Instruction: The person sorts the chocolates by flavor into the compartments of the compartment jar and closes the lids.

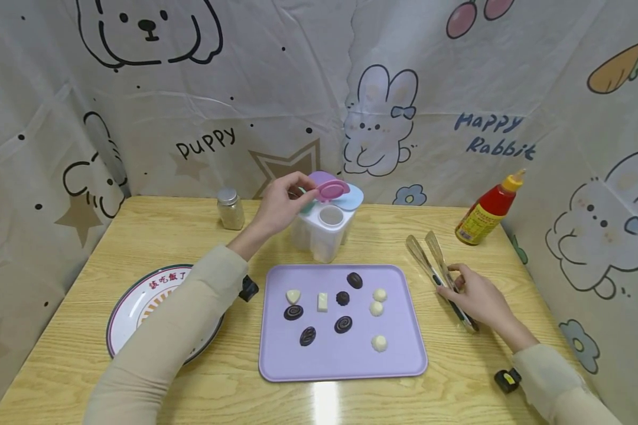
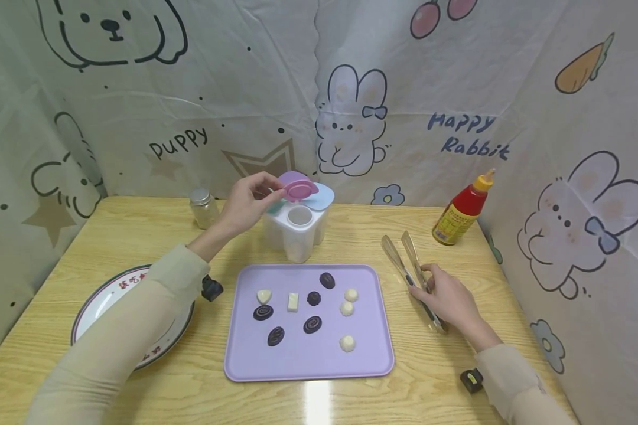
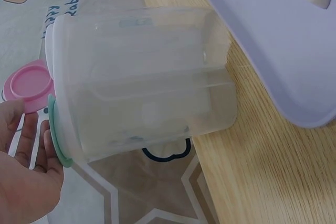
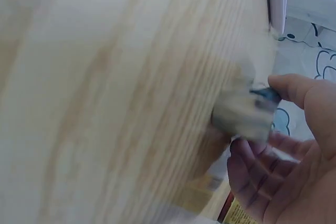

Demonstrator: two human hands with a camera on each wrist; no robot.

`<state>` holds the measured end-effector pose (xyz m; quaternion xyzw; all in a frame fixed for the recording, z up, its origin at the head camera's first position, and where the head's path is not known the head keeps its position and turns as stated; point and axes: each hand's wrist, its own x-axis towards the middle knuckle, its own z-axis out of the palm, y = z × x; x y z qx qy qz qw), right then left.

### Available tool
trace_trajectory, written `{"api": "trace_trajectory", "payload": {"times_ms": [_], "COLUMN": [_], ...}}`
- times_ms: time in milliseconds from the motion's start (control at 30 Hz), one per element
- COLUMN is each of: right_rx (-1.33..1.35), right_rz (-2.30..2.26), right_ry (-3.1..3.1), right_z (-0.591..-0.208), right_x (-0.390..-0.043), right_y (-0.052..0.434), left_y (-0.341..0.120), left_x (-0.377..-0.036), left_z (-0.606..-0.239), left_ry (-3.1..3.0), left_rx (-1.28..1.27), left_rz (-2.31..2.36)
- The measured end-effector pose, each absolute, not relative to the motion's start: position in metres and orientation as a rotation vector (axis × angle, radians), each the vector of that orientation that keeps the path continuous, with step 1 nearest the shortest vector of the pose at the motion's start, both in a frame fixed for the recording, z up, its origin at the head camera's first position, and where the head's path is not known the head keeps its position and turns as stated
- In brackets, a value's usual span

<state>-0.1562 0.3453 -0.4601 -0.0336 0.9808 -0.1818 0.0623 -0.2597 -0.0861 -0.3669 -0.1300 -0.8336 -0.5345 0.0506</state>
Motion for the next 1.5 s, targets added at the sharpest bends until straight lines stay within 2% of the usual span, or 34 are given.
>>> {"api": "trace_trajectory", "payload": {"times_ms": [267,967,1100,1300,1500], "right_rx": [-0.012,-0.130,-0.263,-0.604,-0.754], "right_rz": [-0.553,-0.618,-0.563,-0.379,-0.271], "right_ry": [2.973,3.143,3.215,3.309,3.280], "right_z": [-0.460,-0.427,-0.421,-0.420,-0.422], "right_x": [-0.163,-0.143,-0.135,-0.122,-0.110], "right_y": [0.350,0.354,0.352,0.347,0.345], "left_y": [-0.085,-0.086,-0.086,-0.086,-0.087], "left_x": [-0.258,-0.257,-0.257,-0.259,-0.259], "left_z": [-0.366,-0.366,-0.366,-0.365,-0.365], "left_ry": [-2.533,-2.540,-2.548,-2.526,-2.522], "left_rx": [-0.408,-0.391,-0.396,-0.410,-0.409], "left_rz": [-1.618,-1.618,-1.610,-1.634,-1.634]}}
